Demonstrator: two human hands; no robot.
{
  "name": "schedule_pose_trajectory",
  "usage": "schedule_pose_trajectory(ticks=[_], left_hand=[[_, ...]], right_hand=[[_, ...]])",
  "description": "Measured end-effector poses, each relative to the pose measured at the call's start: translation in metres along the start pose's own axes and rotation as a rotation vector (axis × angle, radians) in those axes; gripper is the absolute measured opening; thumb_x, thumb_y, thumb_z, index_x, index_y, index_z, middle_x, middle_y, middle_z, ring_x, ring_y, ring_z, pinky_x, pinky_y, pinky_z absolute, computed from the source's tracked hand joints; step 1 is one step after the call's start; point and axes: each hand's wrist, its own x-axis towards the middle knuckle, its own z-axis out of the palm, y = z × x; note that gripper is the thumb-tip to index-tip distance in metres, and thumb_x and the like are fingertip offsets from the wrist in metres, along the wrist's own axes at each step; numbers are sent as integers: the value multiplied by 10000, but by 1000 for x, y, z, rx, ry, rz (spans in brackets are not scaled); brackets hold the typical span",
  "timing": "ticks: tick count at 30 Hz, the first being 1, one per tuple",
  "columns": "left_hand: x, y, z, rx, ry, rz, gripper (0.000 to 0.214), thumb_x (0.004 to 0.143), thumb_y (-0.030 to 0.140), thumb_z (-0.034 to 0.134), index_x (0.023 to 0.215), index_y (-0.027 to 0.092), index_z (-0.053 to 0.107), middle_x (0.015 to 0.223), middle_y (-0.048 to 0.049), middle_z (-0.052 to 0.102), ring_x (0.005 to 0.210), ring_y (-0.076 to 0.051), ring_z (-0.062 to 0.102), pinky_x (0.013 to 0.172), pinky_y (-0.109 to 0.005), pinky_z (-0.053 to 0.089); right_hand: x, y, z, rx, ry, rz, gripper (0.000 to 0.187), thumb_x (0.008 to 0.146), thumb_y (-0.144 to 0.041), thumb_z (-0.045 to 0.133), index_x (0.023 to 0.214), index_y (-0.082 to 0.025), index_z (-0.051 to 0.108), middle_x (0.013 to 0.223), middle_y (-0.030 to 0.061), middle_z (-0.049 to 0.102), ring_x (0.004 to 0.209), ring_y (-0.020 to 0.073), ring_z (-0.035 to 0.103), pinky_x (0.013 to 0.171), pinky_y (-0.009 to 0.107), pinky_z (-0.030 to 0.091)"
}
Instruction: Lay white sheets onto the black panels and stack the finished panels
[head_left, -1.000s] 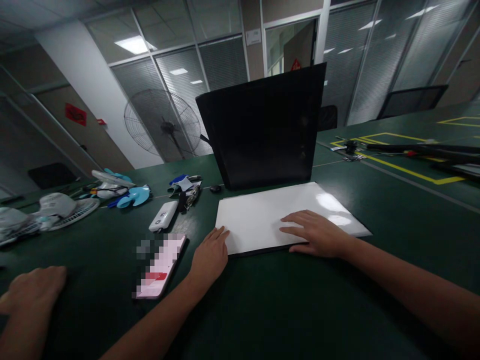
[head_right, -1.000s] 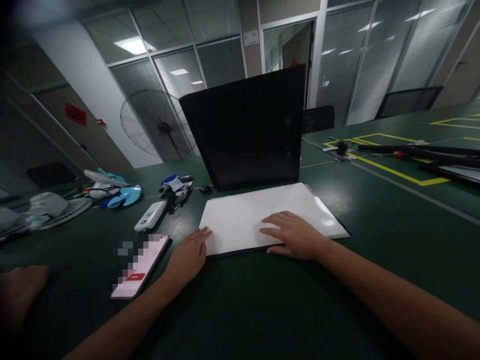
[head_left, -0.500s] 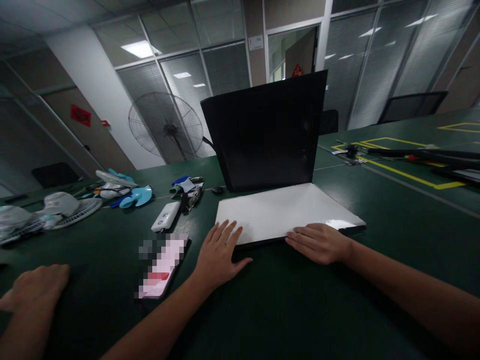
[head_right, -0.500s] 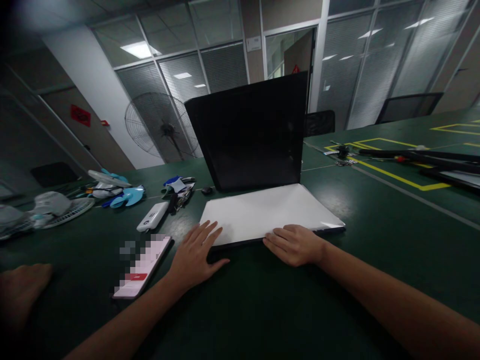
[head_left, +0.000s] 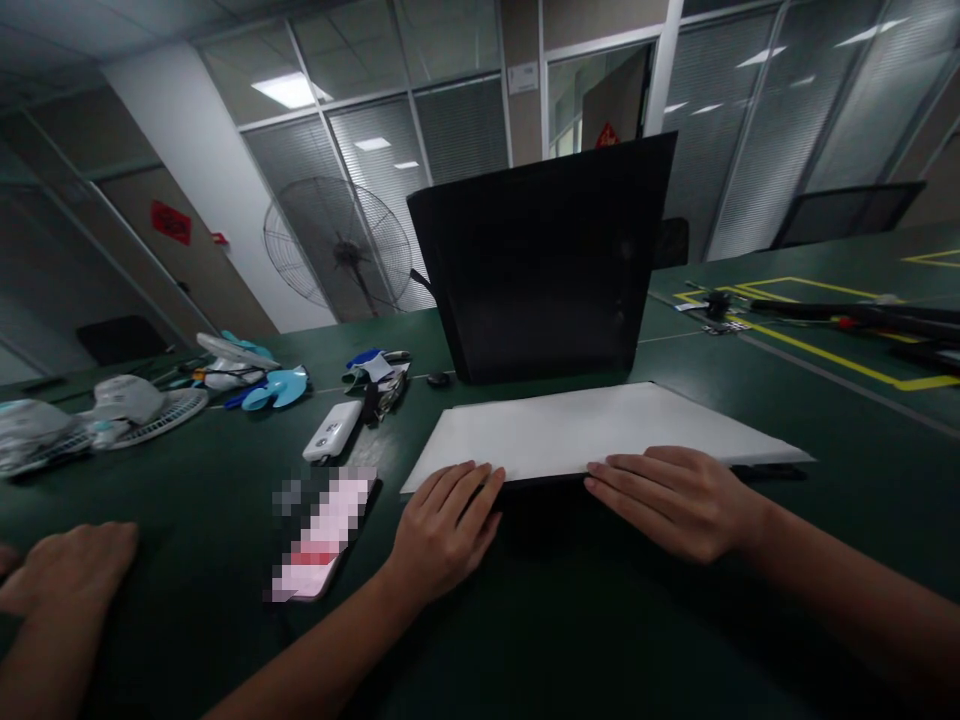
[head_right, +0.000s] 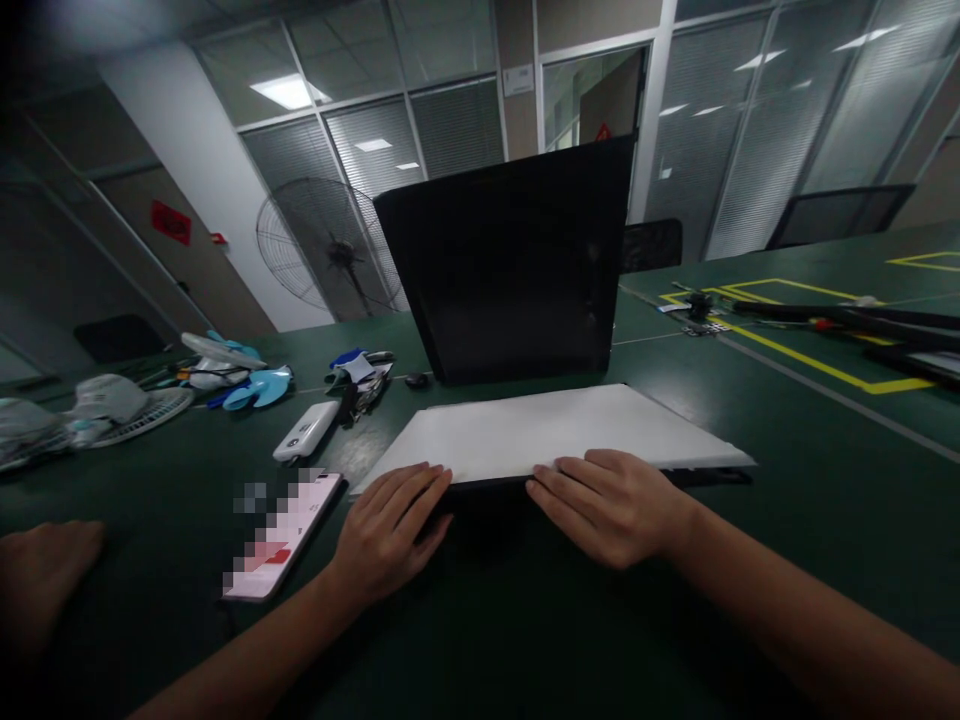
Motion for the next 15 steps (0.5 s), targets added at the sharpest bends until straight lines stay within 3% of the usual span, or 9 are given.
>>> schedule_pose_trajectory(ticks=[6,10,15], left_hand=[[4,-3,-12,-24,234,43,305,894,58,705,1170,186,712,992,-60,709,951,-190,700,843,-362,592],[7,8,-20,-99,254,108,277,875,67,744,1123,191,734,883,2,721,872,-154,715,906,-393,580],[27,34,-30,-205,207,163,202,881,98,753,1070,169,747,870,5,763,910,-154,737,1052,-438,543]], right_hand=[[21,-14,-42,48,-102,70,315,974,-154,415,1068,-103,712,1006,136,743,813,201,690,576,331,562],[25,-41,-71,-16,-198,38,424,957,-200,313,969,-173,736,924,125,752,698,218,668,479,365,521],[-3,-82,-85,-210,-247,165,385,844,-127,326,940,-263,673,872,79,743,707,259,658,476,404,475]])
